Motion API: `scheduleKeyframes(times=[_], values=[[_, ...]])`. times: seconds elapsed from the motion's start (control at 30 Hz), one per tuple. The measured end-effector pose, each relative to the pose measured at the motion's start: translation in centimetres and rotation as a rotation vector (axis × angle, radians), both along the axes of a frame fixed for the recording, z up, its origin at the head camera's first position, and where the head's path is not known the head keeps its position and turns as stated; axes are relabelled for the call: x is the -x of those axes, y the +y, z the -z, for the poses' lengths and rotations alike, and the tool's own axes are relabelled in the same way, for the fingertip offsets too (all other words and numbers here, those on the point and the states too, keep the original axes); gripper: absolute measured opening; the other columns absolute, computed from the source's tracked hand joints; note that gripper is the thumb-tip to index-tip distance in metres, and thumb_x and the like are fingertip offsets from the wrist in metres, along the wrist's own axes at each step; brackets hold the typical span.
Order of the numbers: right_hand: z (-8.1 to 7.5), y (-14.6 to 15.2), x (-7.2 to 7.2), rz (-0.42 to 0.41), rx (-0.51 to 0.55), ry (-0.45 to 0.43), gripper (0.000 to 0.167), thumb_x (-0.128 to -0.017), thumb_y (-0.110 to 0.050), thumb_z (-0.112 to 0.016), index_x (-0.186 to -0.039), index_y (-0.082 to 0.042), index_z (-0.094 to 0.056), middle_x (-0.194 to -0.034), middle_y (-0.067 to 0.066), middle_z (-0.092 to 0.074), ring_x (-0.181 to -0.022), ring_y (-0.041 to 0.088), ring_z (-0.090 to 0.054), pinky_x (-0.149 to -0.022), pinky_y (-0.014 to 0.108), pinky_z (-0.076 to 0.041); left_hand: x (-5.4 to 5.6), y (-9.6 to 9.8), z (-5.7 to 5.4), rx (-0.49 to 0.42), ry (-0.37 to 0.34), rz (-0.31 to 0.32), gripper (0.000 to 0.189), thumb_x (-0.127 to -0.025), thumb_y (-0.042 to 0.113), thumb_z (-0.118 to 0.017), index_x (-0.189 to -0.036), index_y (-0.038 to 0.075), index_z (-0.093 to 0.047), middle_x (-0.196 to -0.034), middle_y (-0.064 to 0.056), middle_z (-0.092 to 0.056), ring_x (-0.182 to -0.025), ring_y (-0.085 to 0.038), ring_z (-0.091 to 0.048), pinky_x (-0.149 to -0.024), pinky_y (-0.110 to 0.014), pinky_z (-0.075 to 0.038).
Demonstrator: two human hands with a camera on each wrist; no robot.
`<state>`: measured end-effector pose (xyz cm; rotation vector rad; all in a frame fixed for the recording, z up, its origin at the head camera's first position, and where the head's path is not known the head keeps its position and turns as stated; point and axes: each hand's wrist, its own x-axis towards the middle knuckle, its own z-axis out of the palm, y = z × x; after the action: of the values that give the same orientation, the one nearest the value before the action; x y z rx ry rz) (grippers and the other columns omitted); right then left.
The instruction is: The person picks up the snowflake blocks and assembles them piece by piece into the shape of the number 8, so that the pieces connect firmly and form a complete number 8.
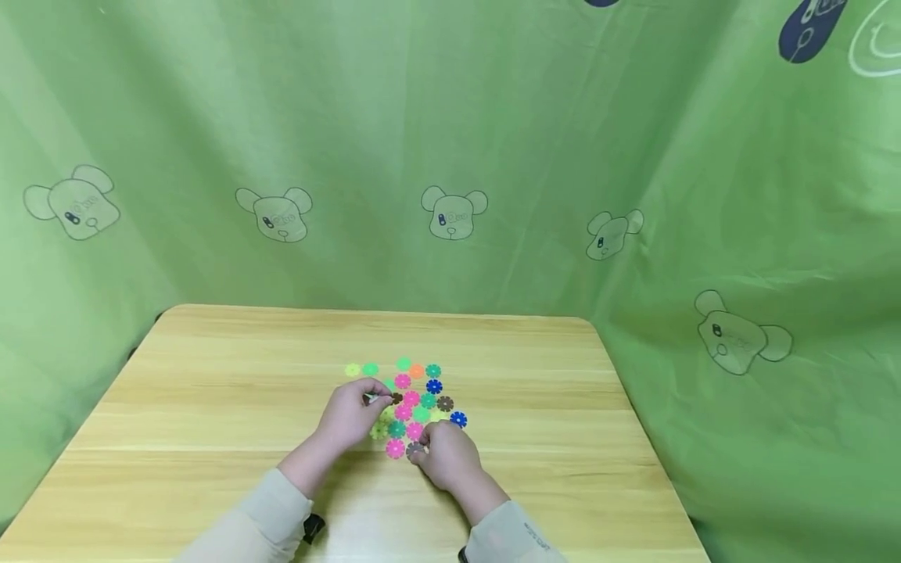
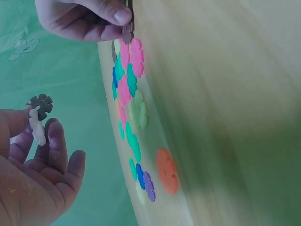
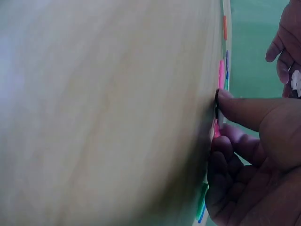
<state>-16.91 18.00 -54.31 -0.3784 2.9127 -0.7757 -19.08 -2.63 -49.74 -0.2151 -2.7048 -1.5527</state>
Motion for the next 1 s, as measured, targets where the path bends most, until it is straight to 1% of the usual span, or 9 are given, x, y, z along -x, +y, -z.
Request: scheduleKeyframes(times=[0.13,0.23,0.33,0.4,0.5,0.67,0.8,0.97,1.0], values=[[0.1,0.2,0.0,0.048,0.169,-0.009,0.019,-0.086,-0.015,-0.088,-0.087,-0.013,-0.069,-0.078,-0.007,-0.062,-0.069,0.011,-0.057,-0.064,0.027,-0.053,0.1,-0.1,-0.1,-0.003,0.013,0.017,0.006,-0.101,0.016,-0.073,-0.101,0.011,-0.076,-0.086,0.001,-0.071,-0.058,-0.011,-0.053,-0.05,-0.027,-0.046],[-0.6,0.3,0.1,0.111,0.358,-0.004,0.012,-0.088,-0.006,-0.084,-0.093,-0.008,-0.073,-0.081,-0.003,-0.067,-0.072,0.012,-0.062,-0.066,0.025,-0.058,0.1,-0.1,-0.1,-0.017,0.014,0.033,0.005,-0.101,0.016,-0.073,-0.101,0.012,-0.076,-0.088,0.002,-0.071,-0.061,-0.011,-0.055,-0.052,-0.027,-0.049],[-2.0,0.3,0.5,0.179,0.547,0.016,0.011,-0.09,-0.002,-0.081,-0.099,-0.003,-0.075,-0.083,0.002,-0.071,-0.073,0.018,-0.066,-0.063,0.025,-0.059,0.1,0.0,-0.2,-0.037,0.022,0.05,0.006,-0.102,0.016,-0.072,-0.102,0.011,-0.076,-0.09,0.0,-0.071,-0.065,-0.012,-0.057,-0.055,-0.027,-0.051],[-3.0,0.2,0.8,0.219,0.652,0.043,0.011,-0.091,0.001,-0.079,-0.102,-0.001,-0.076,-0.084,0.006,-0.073,-0.075,0.025,-0.068,-0.062,0.027,-0.06,0.0,0.1,-0.3,-0.051,0.021,0.061,0.006,-0.102,0.016,-0.072,-0.103,0.011,-0.076,-0.089,-0.002,-0.072,-0.065,-0.012,-0.057,-0.054,-0.026,-0.05],[-4.3,0.0,1.2,0.256,0.758,0.098,0.013,-0.092,0.003,-0.078,-0.105,0.003,-0.076,-0.087,0.01,-0.076,-0.078,0.029,-0.071,-0.066,0.03,-0.062,0.0,0.3,-0.4,-0.067,0.018,0.076,0.006,-0.102,0.016,-0.072,-0.102,0.011,-0.075,-0.089,-0.003,-0.072,-0.064,-0.012,-0.056,-0.053,-0.025,-0.049],[-5.4,-0.2,1.2,0.278,0.813,0.121,0.014,-0.093,0.003,-0.078,-0.107,0.005,-0.077,-0.089,0.014,-0.076,-0.078,0.026,-0.072,-0.071,0.037,-0.064,-0.3,0.5,-0.5,-0.073,0.033,0.087,0.005,-0.102,0.015,-0.072,-0.1,0.012,-0.075,-0.089,0.0,-0.07,-0.065,-0.011,-0.056,-0.054,-0.025,-0.05],[-5.6,-0.5,1.0,0.274,0.829,0.109,0.016,-0.092,0.004,-0.078,-0.108,0.006,-0.077,-0.09,0.016,-0.076,-0.078,0.026,-0.073,-0.07,0.036,-0.064,-0.4,0.5,-0.7,-0.073,0.059,0.093,0.005,-0.102,0.015,-0.072,-0.099,0.011,-0.074,-0.087,-0.001,-0.068,-0.068,-0.013,-0.057,-0.057,-0.026,-0.051],[-5.7,-0.5,0.9,0.284,0.846,0.099,0.015,-0.092,0.005,-0.078,-0.107,0.006,-0.077,-0.089,0.016,-0.076,-0.077,0.028,-0.072,-0.068,0.029,-0.063,-0.5,0.5,-0.7,-0.074,0.085,0.092,0.004,-0.102,0.014,-0.072,-0.1,0.011,-0.075,-0.087,0.002,-0.068,-0.073,-0.012,-0.059,-0.062,-0.027,-0.054],[-5.7,-0.5,0.9,0.286,0.845,0.098,0.015,-0.092,0.005,-0.077,-0.107,0.006,-0.077,-0.088,0.016,-0.076,-0.077,0.029,-0.072,-0.068,0.029,-0.063,-0.5,0.4,-0.8,-0.077,0.085,0.092,0.004,-0.102,0.014,-0.072,-0.101,0.011,-0.075,-0.088,0.003,-0.068,-0.073,-0.012,-0.059,-0.063,-0.027,-0.054]])
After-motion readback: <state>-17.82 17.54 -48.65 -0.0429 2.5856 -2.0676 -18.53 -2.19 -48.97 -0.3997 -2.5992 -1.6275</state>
